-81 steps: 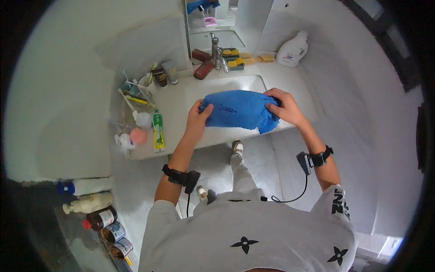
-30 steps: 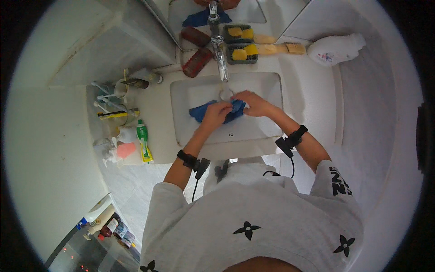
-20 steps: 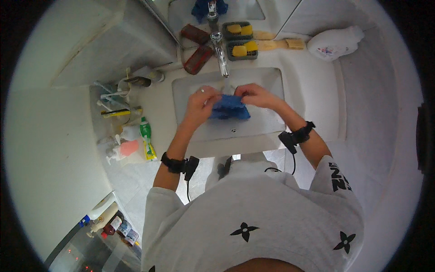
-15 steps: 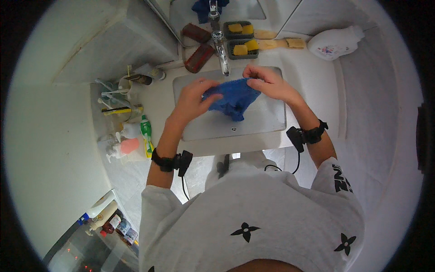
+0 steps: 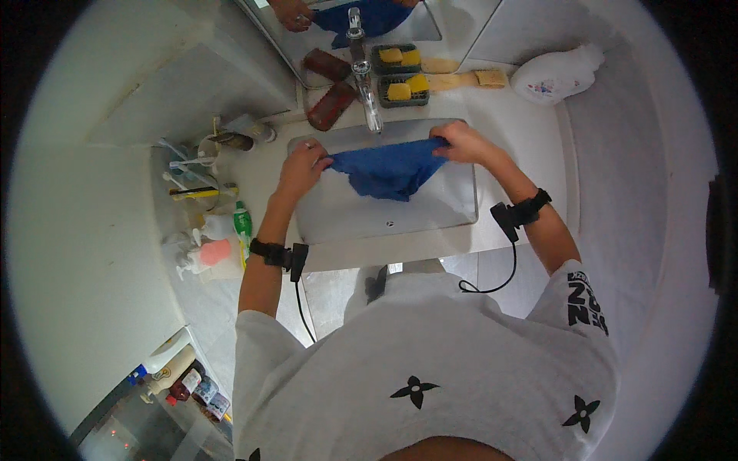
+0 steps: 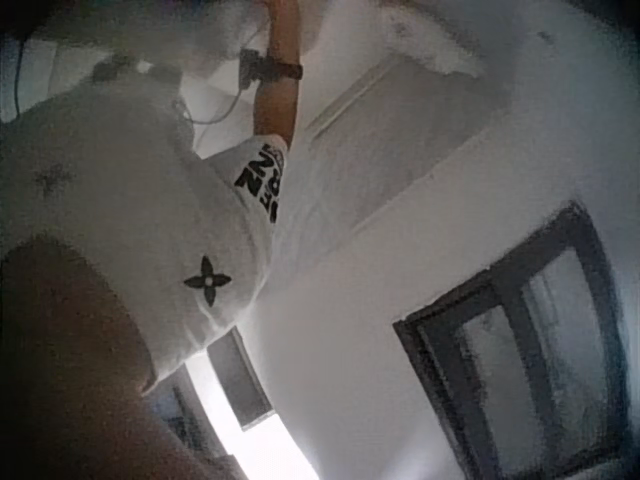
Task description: The person wipes a ledge with a cloth, washes the cloth in a sink, and then wipes a mirror and a window frame.
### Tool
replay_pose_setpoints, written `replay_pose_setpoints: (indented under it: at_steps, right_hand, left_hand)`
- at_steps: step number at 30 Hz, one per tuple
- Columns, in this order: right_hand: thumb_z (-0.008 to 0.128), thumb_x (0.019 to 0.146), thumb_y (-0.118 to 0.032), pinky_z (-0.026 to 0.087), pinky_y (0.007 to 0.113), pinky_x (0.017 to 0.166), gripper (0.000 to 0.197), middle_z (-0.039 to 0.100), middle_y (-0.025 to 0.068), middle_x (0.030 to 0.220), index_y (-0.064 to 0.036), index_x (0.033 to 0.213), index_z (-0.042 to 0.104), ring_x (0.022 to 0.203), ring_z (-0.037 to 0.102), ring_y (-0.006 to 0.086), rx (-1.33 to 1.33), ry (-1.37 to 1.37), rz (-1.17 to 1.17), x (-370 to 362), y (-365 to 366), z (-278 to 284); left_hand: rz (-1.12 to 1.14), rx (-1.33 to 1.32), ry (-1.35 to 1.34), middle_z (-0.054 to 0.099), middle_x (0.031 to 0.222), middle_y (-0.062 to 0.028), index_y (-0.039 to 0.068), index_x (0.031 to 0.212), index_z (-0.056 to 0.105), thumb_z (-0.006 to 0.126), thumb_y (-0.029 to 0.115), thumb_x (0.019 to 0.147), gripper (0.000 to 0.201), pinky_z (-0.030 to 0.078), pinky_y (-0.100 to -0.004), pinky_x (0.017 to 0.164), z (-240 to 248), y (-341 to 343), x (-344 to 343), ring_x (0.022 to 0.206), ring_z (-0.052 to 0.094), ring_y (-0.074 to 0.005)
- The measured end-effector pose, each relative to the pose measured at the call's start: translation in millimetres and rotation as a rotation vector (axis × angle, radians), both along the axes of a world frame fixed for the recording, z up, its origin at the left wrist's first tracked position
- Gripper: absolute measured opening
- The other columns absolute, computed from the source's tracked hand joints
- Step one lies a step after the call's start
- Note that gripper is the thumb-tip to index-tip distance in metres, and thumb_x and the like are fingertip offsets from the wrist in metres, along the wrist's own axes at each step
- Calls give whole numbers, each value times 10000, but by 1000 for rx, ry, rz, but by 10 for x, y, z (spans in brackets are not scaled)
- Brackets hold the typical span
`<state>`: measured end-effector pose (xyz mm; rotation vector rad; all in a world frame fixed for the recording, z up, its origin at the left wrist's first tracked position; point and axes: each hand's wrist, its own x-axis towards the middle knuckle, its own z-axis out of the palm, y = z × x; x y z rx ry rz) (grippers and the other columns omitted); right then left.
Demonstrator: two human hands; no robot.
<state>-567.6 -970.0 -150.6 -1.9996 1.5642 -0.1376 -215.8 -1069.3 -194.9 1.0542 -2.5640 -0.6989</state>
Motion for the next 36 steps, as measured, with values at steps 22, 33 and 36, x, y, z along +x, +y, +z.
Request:
replay_pose_setpoints:
  at_steps: [22, 33, 36]
  right_hand:
    - [659, 752, -214, 472, 400, 768, 271, 634, 185, 926, -41, 959, 635, 870, 581, 383, -68, -337, -260, 938, 185, -789]
    - [625, 854, -158, 467, 261, 759, 227, 642, 44, 919, 1, 1016, 613, 820, 594, 127, 132, -1392, -720, 594, -20, -203]
    - [610, 866, -156, 481, 299, 794, 249, 642, 76, 957, 18, 1042, 586, 851, 614, 169, 62, -1544, -852, 358, 86, 26]
  left_hand:
    - [245, 961, 577, 587, 935, -58, 1, 1106, 524, 625, 59, 814, 315, 463, -247, 761, -390, 869, -678, 850, 571, -130]
    - [192, 819, 389, 614, 1028, -133, 15, 1161, 542, 711, 51, 653, 536, 479, -356, 837, -1519, 650, -917, 995, 590, -267]
    - [248, 534, 182, 634, 962, -140, 14, 1135, 568, 711, 81, 665, 496, 482, -343, 797, -1524, 564, -858, 951, 598, -249]
